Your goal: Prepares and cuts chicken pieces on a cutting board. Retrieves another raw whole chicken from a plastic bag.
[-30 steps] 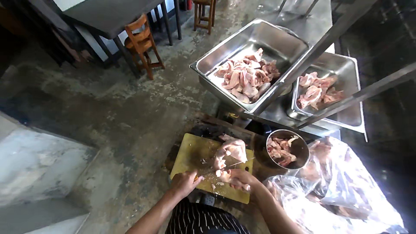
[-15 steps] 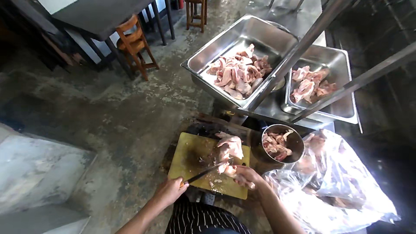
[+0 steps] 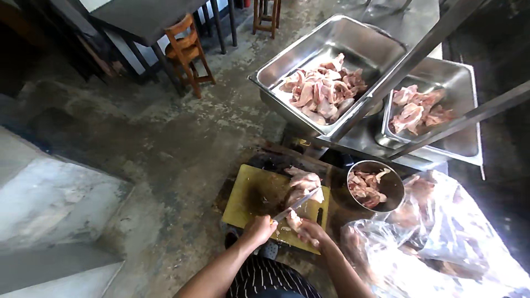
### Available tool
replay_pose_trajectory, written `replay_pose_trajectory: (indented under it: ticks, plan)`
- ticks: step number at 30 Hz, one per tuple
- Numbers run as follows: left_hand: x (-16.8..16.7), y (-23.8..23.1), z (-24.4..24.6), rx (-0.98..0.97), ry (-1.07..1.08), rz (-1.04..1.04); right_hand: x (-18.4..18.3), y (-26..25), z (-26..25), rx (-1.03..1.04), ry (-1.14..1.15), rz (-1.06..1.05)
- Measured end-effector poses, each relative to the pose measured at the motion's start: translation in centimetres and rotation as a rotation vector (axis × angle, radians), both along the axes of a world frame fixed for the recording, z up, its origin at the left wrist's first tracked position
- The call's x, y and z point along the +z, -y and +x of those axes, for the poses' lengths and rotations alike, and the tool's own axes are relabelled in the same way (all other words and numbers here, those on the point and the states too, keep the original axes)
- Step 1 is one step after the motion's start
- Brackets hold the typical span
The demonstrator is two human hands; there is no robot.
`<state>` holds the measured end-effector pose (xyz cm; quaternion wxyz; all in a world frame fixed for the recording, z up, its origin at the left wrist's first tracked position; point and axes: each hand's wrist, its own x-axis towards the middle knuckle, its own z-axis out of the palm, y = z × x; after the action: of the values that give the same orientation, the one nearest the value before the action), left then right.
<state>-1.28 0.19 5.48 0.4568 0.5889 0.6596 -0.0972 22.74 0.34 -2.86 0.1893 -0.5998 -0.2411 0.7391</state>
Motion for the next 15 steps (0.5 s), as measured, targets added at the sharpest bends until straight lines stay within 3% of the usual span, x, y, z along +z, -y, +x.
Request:
replay_pose_trajectory:
  ticks: [7,11,15]
  plan:
    - [-0.2,1.3,-2.4,-0.145,-0.108,0.113,-1.3,0.5,0.5,-0.094,-0.161,-0.066]
    - [1.6,3.1,-4.8,-0.122,-0.156,-0.009,-2.0,0.3,0.8,-0.155,-0.179,-0.162]
    - [2.1,2.5,-3.5,-0.098,-0.135,-0.097,-0.9,-0.2,0.3,-0.098,-0.113,-0.157]
